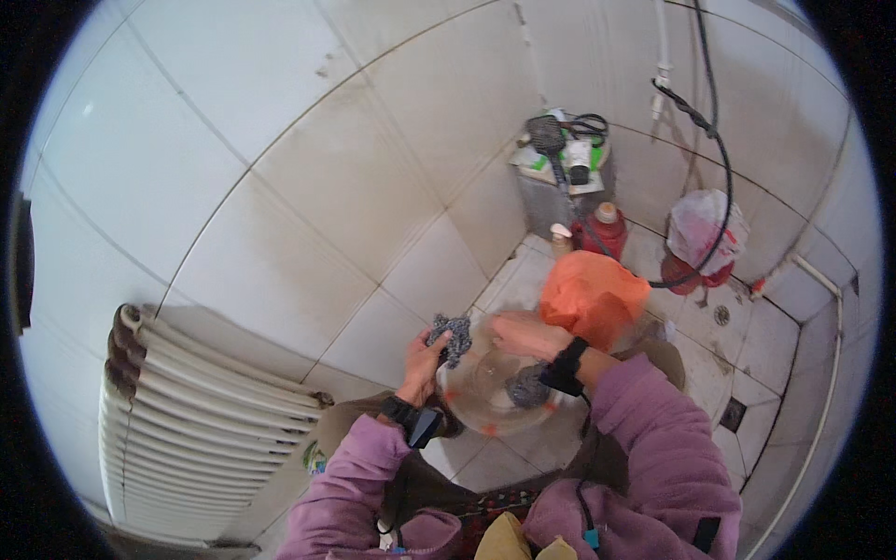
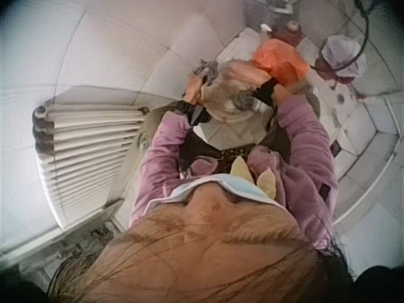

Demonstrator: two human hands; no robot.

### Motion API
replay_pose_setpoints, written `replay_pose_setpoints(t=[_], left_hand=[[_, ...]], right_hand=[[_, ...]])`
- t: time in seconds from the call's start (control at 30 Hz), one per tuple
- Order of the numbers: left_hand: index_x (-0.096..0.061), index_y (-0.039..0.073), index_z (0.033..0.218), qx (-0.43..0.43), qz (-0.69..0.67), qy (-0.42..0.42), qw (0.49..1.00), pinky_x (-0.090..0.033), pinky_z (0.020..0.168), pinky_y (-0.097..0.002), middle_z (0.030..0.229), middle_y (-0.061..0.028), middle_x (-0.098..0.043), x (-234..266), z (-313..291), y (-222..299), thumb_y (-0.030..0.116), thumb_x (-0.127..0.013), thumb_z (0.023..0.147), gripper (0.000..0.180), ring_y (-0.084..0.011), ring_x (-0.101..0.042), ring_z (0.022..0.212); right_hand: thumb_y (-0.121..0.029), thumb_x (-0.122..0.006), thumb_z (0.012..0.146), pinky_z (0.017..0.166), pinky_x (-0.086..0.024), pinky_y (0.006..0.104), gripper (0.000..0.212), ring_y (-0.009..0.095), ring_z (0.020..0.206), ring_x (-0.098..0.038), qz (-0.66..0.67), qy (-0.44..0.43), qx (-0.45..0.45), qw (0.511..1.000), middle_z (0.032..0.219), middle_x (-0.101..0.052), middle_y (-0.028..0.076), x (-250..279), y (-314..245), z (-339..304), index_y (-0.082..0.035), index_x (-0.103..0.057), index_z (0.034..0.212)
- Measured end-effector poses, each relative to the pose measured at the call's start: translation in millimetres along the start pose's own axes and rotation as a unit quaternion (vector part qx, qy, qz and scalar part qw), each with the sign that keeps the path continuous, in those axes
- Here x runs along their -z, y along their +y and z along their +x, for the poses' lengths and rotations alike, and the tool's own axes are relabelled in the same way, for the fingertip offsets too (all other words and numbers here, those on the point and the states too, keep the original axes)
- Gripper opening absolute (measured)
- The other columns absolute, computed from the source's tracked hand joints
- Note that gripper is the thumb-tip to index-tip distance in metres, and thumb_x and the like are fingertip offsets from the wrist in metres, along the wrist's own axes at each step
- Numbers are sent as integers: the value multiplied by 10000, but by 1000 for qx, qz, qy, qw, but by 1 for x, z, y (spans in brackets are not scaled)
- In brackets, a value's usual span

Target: The person scrubs a tiled wall with a steel wool pad, repeatedly dipping it into a bucket of water. They add cleaning powder from a packet into the bucket and continue scrubbing the same wall area.

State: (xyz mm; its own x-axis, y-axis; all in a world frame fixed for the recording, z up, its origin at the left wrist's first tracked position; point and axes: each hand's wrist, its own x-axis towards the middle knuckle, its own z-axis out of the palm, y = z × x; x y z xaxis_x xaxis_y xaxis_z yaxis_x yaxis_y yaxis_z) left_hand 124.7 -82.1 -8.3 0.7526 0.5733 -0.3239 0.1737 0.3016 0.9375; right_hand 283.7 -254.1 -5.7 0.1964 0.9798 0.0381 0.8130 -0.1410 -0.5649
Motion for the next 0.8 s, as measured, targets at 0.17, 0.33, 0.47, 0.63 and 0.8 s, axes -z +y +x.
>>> replay_pose_setpoints(t=[0.17,0.33,0.47,0.63,0.8], left_hand=[[-513,0,1254,-162,62,70,982,-510,835,-284,1083,-88,-632,37,12,17,21,-669,858,426,-158,-611,979],[-516,-14,1216,-375,294,223,851,-490,844,-322,1050,-138,-625,76,22,101,-15,-691,787,464,-218,-605,957],[-543,37,1170,-575,431,314,620,-449,908,-406,1063,-159,-558,99,4,238,-91,-643,673,523,-351,-548,1009],[-568,55,1133,-614,492,390,479,-449,904,-425,1116,-168,-559,111,2,316,-107,-629,667,497,-361,-527,1047],[-602,42,1084,-576,629,324,410,-458,831,-399,1048,-131,-604,119,21,241,-19,-622,699,391,-306,-572,962]], right_hand=[[-110,-552,807,819,-500,461,217,385,963,-616,-18,5,-12,1000,992,-626,238,-5,-3,0,45,-603,950],[-107,-542,812,820,-510,460,197,392,962,-620,-64,23,-22,997,987,-631,238,-4,-7,0,51,-608,908],[-118,-539,821,803,-509,469,191,405,922,-624,-77,23,-9,997,969,-625,249,-3,-10,2,48,-606,889],[-119,-535,826,823,-500,464,180,399,932,-612,-77,27,10,997,970,-620,246,-2,-14,4,40,-599,881],[-127,-548,824,844,-494,460,189,383,983,-595,-60,20,14,998,979,-623,230,3,-21,8,21,-589,933]])
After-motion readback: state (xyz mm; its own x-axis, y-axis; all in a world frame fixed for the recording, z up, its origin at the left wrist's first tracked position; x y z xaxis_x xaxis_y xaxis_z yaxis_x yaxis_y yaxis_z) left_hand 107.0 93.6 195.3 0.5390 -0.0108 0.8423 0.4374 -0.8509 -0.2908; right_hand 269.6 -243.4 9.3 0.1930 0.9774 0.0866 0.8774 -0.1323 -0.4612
